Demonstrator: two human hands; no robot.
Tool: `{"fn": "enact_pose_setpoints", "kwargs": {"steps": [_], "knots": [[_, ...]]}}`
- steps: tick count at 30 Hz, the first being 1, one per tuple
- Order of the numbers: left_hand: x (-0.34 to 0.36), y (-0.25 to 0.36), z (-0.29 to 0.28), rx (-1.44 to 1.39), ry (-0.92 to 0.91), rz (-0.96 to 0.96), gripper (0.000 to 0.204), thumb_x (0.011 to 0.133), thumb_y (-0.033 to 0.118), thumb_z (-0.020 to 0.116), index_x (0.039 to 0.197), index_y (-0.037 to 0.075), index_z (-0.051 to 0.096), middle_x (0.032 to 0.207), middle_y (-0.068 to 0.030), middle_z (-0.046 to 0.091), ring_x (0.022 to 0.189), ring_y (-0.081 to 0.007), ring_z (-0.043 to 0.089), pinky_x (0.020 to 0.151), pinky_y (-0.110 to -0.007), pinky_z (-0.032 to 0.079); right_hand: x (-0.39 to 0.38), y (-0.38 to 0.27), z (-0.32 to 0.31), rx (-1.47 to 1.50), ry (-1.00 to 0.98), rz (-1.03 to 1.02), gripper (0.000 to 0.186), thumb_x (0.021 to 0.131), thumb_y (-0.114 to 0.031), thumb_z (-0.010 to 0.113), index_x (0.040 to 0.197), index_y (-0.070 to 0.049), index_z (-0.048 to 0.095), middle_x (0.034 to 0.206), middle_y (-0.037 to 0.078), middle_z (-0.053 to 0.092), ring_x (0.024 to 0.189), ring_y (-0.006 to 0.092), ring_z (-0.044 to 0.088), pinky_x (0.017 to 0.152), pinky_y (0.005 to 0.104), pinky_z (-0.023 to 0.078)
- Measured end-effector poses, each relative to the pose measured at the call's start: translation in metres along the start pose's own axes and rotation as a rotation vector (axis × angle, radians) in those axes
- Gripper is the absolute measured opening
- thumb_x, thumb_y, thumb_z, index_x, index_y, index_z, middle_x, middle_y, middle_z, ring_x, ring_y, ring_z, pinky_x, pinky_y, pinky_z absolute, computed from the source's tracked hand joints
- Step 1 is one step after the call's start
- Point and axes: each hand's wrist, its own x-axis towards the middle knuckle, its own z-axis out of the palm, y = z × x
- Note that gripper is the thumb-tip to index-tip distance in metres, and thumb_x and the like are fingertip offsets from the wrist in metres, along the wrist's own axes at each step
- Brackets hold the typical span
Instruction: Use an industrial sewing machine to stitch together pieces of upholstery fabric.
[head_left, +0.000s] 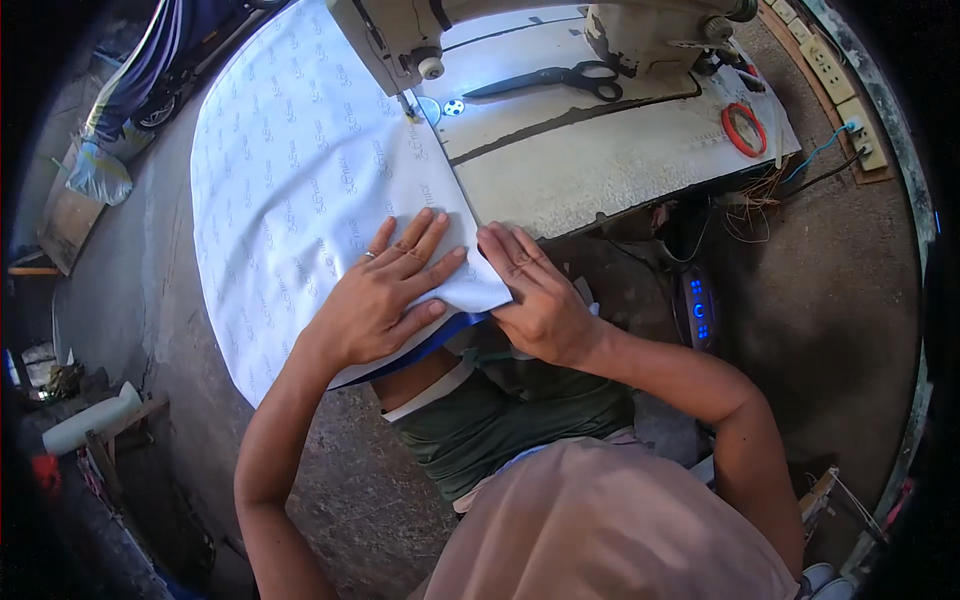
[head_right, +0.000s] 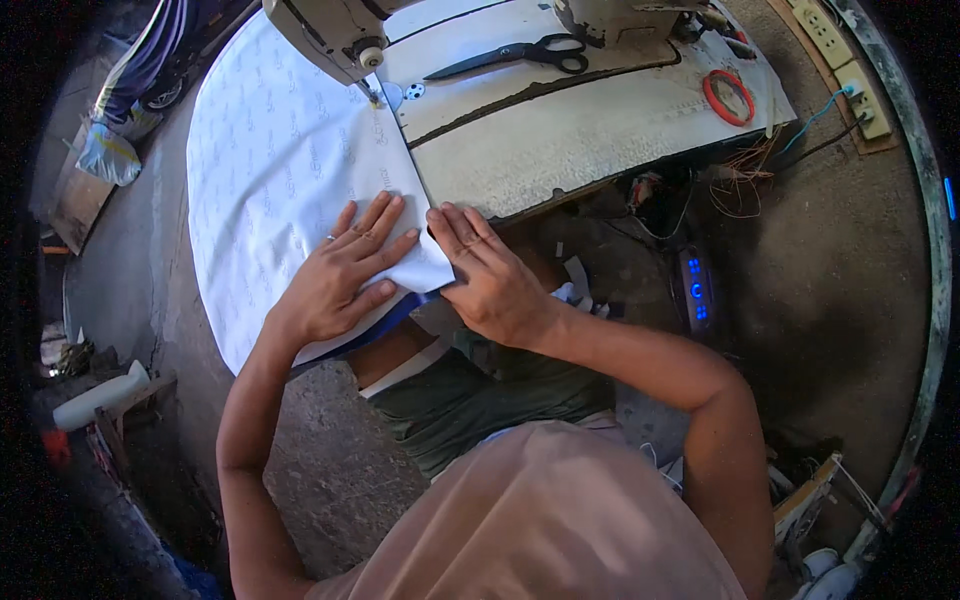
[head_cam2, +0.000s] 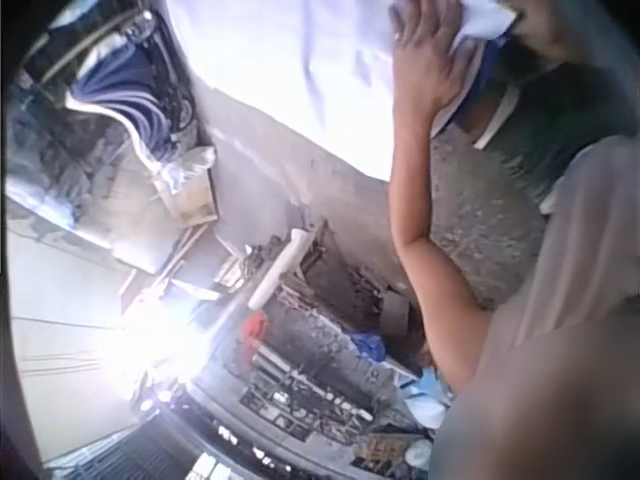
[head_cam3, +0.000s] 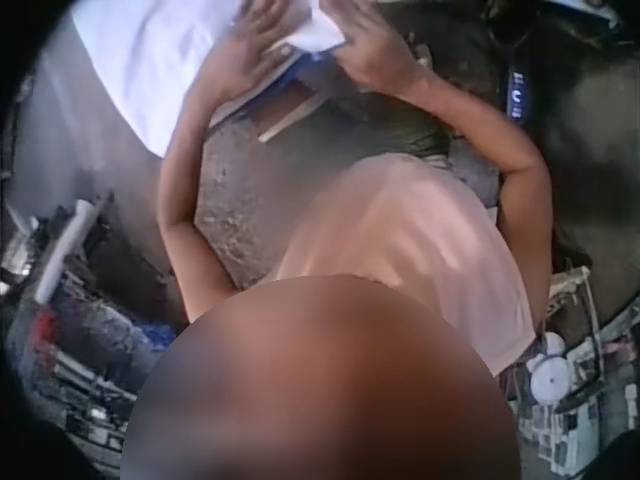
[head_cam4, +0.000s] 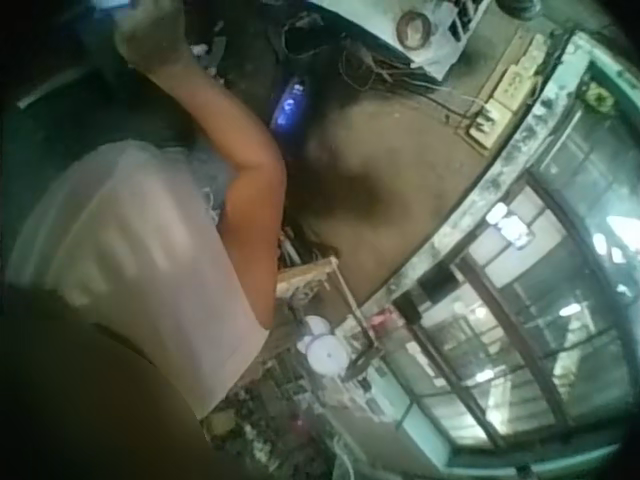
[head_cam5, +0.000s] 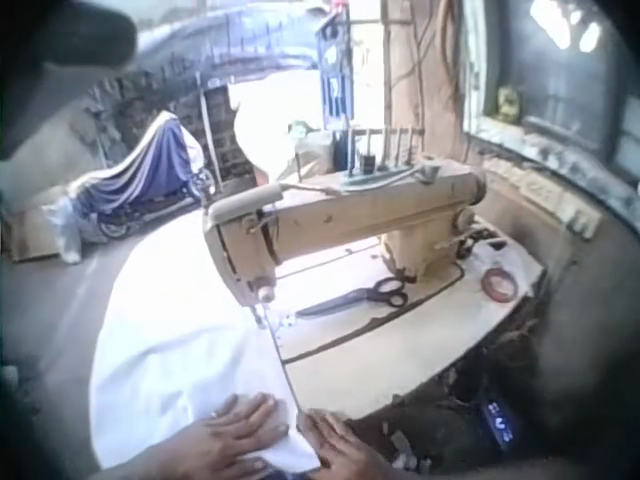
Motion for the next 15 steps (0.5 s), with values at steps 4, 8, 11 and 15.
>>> {"fn": "enact_pose_setpoints", "kwargs": {"steps": [4, 8, 11, 15], "knots": [[-0.002, 0.0, 0.003, 0.017, -0.011, 0.004, 0.058, 0.11, 0.04, 0.049, 0.162, 0.016, 0.051, 0.176, -0.0123, 0.033, 0.166, -0.0334, 0.021, 0.135, -0.056, 0.013, 0.001, -0.002, 0.006, 0.062, 0.064, 0.058, 0.015, 0.091, -0.007, 0.066, 0.096, 0.006, 0.071, 0.152, 0.033, 0.056, 0.146, 0.0454, 0.052, 0.128, 0.061, 0.033], [-0.005, 0.004, 0.003, 0.056, 0.033, 0.011, 0.059, 0.109, 0.038, 0.052, 0.163, 0.017, 0.05, 0.175, -0.0132, 0.035, 0.165, -0.0348, 0.025, 0.135, -0.056, 0.013, -0.004, 0.005, -0.001, 0.009, -0.009, -0.017, 0.021, 0.084, -0.003, 0.073, 0.104, 0.005, 0.074, 0.149, 0.03, 0.061, 0.145, 0.0429, 0.054, 0.12, 0.0555, 0.043], [-0.013, 0.041, 0.012, 0.014, 0.052, -0.052, 0.055, 0.107, 0.032, 0.056, 0.159, 0.014, 0.055, 0.17, -0.014, 0.043, 0.161, -0.035, 0.033, 0.134, -0.056, 0.016, -0.014, -0.012, -0.006, -0.015, 0.035, 0.088, 0.023, 0.084, -0.002, 0.074, 0.107, 0.004, 0.075, 0.148, 0.029, 0.062, 0.138, 0.04, 0.06, 0.111, 0.0506, 0.048], [-0.017, 0.053, 0.018, -0.147, 0.17, -0.124, 0.048, 0.105, 0.024, 0.06, 0.152, 0.012, 0.063, 0.161, -0.0147, 0.055, 0.156, -0.0349, 0.044, 0.133, -0.056, 0.019, -0.018, -0.04, -0.002, 0.004, 0.201, 0.307, 0.023, 0.086, -0.002, 0.076, 0.108, 0.002, 0.076, 0.143, 0.028, 0.066, 0.124, 0.0342, 0.068, 0.098, 0.0429, 0.054]]}}
